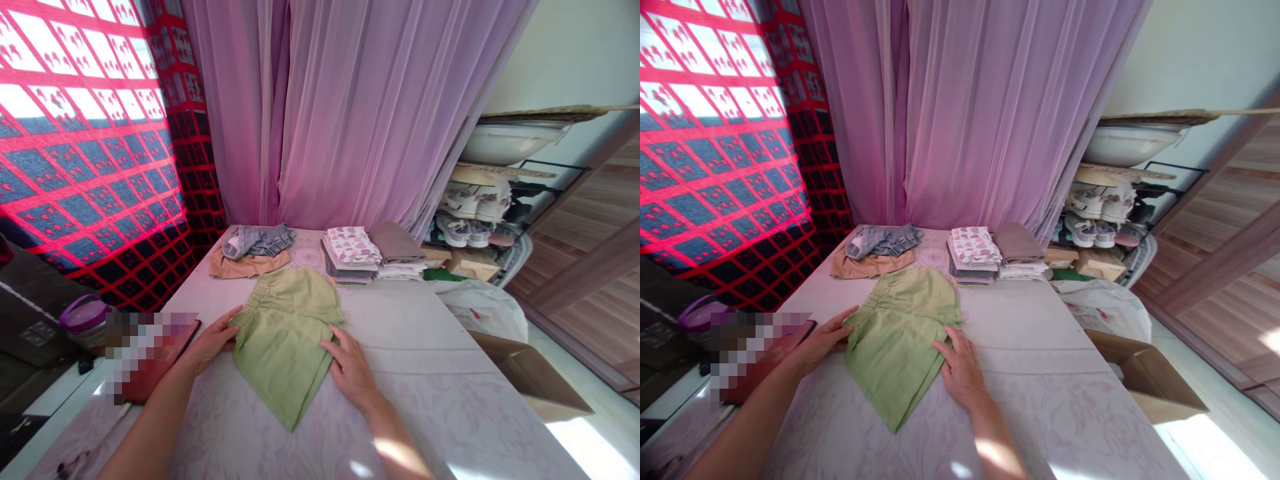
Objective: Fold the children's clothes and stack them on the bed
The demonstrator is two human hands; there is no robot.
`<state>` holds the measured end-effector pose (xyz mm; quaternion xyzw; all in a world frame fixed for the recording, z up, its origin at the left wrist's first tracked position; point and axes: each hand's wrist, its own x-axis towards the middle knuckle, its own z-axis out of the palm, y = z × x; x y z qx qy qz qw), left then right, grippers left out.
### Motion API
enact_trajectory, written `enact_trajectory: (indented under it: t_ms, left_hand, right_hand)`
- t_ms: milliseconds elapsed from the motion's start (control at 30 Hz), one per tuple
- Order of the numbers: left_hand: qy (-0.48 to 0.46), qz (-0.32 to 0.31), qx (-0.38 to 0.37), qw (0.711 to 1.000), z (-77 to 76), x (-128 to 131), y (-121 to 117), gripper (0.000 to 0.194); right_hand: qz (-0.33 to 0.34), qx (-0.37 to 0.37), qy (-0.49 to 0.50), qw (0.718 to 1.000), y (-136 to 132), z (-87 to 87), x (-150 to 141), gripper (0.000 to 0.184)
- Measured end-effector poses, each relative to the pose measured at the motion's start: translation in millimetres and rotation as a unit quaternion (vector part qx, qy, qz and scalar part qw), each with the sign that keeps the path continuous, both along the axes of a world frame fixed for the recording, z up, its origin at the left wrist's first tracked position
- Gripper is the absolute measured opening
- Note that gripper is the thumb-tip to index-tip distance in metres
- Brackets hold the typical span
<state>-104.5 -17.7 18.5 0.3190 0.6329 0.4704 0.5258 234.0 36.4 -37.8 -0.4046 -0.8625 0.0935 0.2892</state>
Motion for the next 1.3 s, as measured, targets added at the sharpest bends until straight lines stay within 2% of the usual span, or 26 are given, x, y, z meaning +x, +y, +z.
enact_trajectory:
  t_ms: [100, 167, 300, 400, 500, 600, 700, 767, 900, 1000, 1067, 1167, 1233, 1300]
  left_hand:
    - [-0.012, 0.007, -0.016, 1.000, 4.0, -0.6, -1.3, 0.045]
    - [0.010, 0.010, -0.026, 1.000, 7.2, -0.8, -1.6, 0.037]
    - [0.058, -0.032, -0.048, 0.997, 22.3, -7.8, -10.6, 0.038]
    - [0.080, -0.086, -0.023, 0.993, 41.1, -20.0, -28.6, 0.043]
    - [0.127, -0.136, 0.001, 0.982, 58.6, -30.0, -45.7, 0.046]
    - [0.168, -0.195, -0.020, 0.966, 67.2, -32.4, -45.4, 0.042]
    - [0.205, -0.220, -0.056, 0.952, 63.8, -30.7, -22.5, 0.043]
    - [0.241, -0.203, -0.056, 0.947, 55.3, -29.6, 0.9, 0.048]
    - [0.329, -0.118, -0.024, 0.936, 30.0, -25.9, 45.7, 0.050]
    - [0.355, -0.074, -0.013, 0.932, 12.4, -20.2, 62.7, 0.053]
    - [0.347, -0.076, -0.013, 0.935, 5.4, -16.7, 65.5, 0.056]
    - [0.321, -0.101, -0.023, 0.941, 3.9, -14.1, 64.0, 0.054]
    - [0.295, -0.117, -0.036, 0.948, 7.2, -13.5, 62.7, 0.053]
    - [0.271, -0.132, -0.046, 0.952, 11.6, -13.3, 61.6, 0.052]
  right_hand:
    - [0.043, 0.002, -0.047, 0.998, -5.1, 4.0, -7.7, 0.062]
    - [0.058, -0.017, -0.064, 0.996, -3.8, 6.5, -11.8, 0.058]
    - [0.067, -0.055, -0.036, 0.996, -2.6, 15.8, -11.6, 0.050]
    - [0.076, -0.093, 0.016, 0.993, -10.1, 32.4, -1.9, 0.044]
    - [0.075, -0.190, 0.059, 0.977, -17.3, 55.3, 10.3, 0.034]
    - [0.059, -0.294, 0.098, 0.949, -9.7, 71.9, 13.6, 0.033]
    - [0.045, -0.361, 0.100, 0.926, 16.3, 74.5, 4.4, 0.033]
    - [0.001, -0.382, 0.064, 0.922, 38.3, 71.0, -5.1, 0.035]
    - [-0.141, -0.329, -0.027, 0.933, 73.4, 62.3, -19.5, 0.030]
    - [-0.173, -0.297, -0.046, 0.938, 85.8, 58.3, -24.5, 0.029]
    - [-0.140, -0.256, -0.056, 0.955, 90.1, 57.0, -27.9, 0.043]
    - [-0.030, -0.184, -0.081, 0.979, 97.3, 57.4, -37.5, 0.067]
    - [0.016, -0.157, -0.093, 0.983, 105.4, 59.6, -47.5, 0.061]
    - [0.020, -0.152, -0.093, 0.984, 116.8, 63.0, -58.9, 0.045]
